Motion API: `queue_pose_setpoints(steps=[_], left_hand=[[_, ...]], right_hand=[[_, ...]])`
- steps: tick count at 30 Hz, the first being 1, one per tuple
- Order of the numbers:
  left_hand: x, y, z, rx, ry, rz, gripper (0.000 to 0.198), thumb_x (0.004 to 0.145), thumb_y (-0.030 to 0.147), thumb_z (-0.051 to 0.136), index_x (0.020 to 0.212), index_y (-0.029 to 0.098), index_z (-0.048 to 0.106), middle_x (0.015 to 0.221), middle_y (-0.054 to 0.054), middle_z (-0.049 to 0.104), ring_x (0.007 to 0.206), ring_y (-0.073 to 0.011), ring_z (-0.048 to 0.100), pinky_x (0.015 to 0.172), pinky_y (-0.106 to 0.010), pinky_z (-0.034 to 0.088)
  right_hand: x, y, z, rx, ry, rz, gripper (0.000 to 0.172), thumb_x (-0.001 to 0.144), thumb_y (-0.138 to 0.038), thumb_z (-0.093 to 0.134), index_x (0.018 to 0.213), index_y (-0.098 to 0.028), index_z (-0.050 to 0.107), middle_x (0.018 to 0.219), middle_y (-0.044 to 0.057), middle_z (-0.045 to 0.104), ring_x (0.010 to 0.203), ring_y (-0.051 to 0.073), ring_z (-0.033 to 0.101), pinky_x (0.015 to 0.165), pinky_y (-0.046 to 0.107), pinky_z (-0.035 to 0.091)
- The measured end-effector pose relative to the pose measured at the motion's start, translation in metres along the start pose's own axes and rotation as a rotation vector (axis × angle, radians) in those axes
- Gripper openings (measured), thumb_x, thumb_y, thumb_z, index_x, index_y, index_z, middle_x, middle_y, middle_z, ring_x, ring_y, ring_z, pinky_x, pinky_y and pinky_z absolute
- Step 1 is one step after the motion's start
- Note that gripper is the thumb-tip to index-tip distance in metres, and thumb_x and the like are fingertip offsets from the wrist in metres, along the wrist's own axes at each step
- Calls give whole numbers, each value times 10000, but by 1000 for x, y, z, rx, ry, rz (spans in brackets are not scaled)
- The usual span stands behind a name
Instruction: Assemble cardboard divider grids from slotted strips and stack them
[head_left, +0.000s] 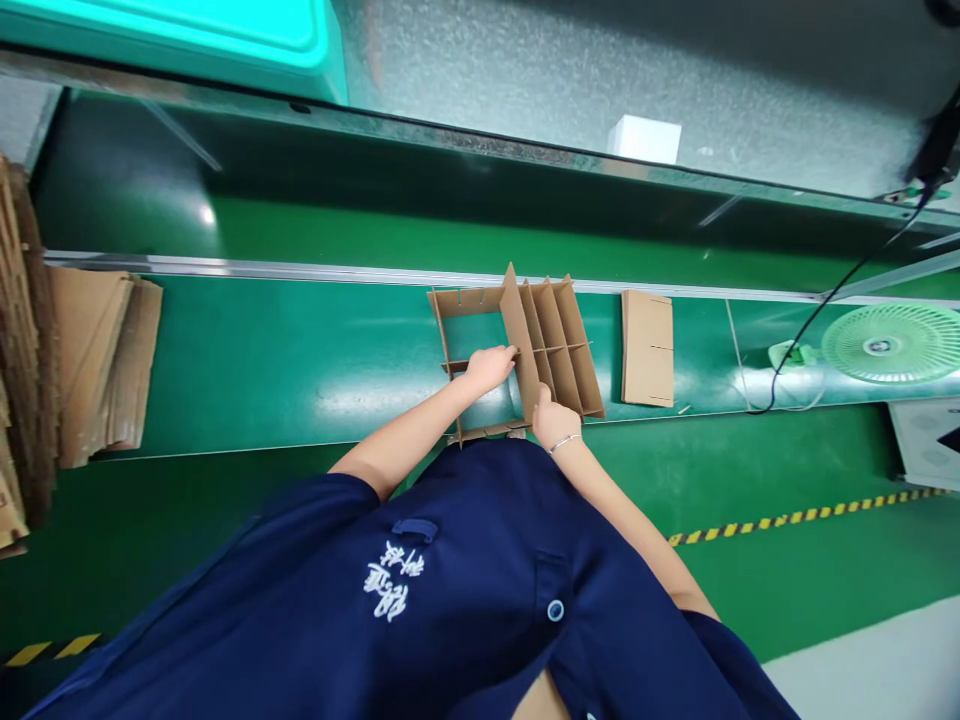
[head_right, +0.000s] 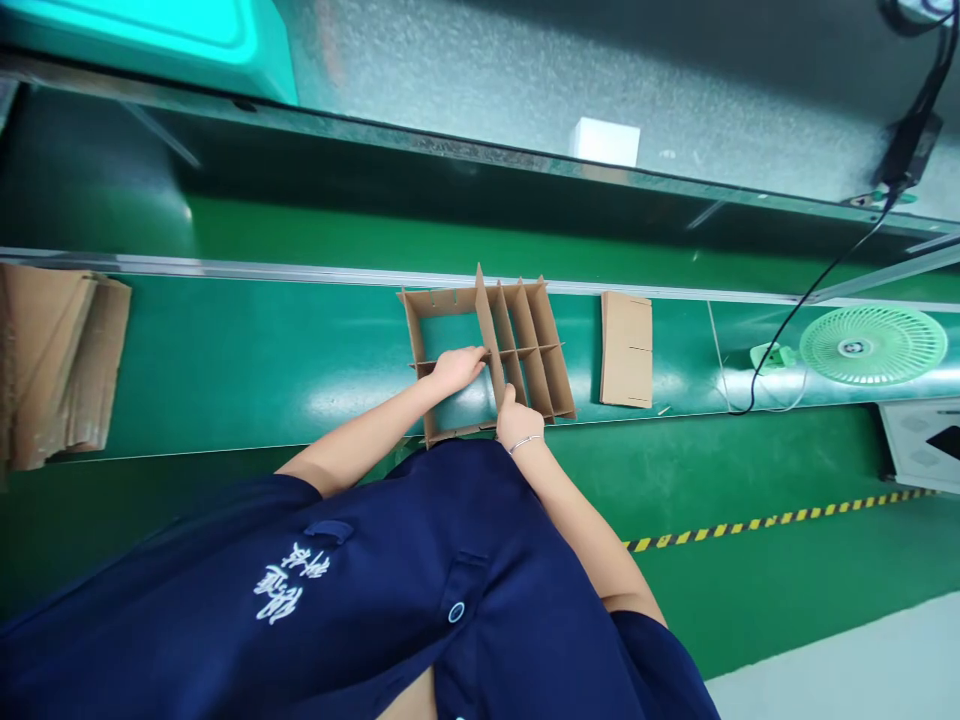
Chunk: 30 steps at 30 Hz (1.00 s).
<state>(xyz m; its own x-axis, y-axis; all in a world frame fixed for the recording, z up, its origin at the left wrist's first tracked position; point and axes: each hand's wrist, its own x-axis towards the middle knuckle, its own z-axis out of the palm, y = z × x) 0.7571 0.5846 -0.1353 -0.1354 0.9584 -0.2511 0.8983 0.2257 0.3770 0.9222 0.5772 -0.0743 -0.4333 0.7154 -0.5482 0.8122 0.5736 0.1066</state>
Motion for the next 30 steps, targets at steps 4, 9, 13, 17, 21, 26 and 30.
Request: queue_pose_setpoints(steps=[4, 9, 13, 17, 21, 26, 30], left_hand=[[-2, -4, 1, -48, 83, -21, 301, 909, 220, 315, 1087, 211, 557, 1003, -70, 637, 922, -209, 606, 756, -325, 479], [17, 16, -37, -134, 415, 143, 362, 918, 259, 299, 1202, 197, 515, 1242, -77, 544, 1190, -193, 461, 994, -348, 373], [46, 30, -37, -71, 280, 358, 396, 892, 353, 387, 1232, 207, 528, 1307, -61, 516, 1306, -227, 330, 1116, -467, 175], [64, 23, -10, -28, 183, 319, 381, 887, 352, 388, 1188, 212, 575, 1304, -44, 531, 1299, -234, 336, 1127, -497, 112], [63, 17, 4, -1, 177, 300, 455, 881, 356, 393, 1303, 209, 477, 1418, -35, 408, 1334, -251, 276, 1127, -490, 113], [57, 24, 0, -11, 195, 240, 576, 888, 416, 373, 1421, 217, 284, 1512, -47, 212, 1383, -248, 162, 1119, -495, 134], [55, 31, 8, 17, 210, 213, 588, 890, 452, 355, 1426, 224, 272, 1516, -67, 193, 1391, -253, 132, 1116, -506, 107]], right_hand=[[5, -2, 9, 4, -22, -20, 443, 932, -225, 266, 1340, -53, 251, 928, 195, 675, 840, 220, 670, 701, 301, 484], [7, -1, 5, 27, -42, -57, 395, 925, -236, 295, 1280, -63, 311, 934, 197, 672, 834, 228, 672, 708, 313, 487], [15, 0, 2, 26, -57, -67, 366, 894, -171, 325, 1236, -44, 356, 959, 216, 662, 863, 232, 668, 723, 318, 486], [28, -7, 5, 43, -116, -93, 383, 888, -156, 344, 1249, -30, 344, 988, 224, 655, 902, 225, 658, 741, 313, 480], [22, -3, 8, 76, -131, -121, 412, 933, -301, 342, 1278, -78, 361, 996, 196, 662, 918, 225, 651, 755, 328, 470], [21, 82, 7, 335, 215, 20, 481, 941, -427, 276, 1366, -207, 321, 1033, 88, 662, 879, 190, 637, 743, 289, 458], [51, 176, 25, 403, 326, 357, 490, 924, -296, 284, 1338, -45, 358, 1225, 204, 535, 1091, 213, 529, 881, 299, 396]])
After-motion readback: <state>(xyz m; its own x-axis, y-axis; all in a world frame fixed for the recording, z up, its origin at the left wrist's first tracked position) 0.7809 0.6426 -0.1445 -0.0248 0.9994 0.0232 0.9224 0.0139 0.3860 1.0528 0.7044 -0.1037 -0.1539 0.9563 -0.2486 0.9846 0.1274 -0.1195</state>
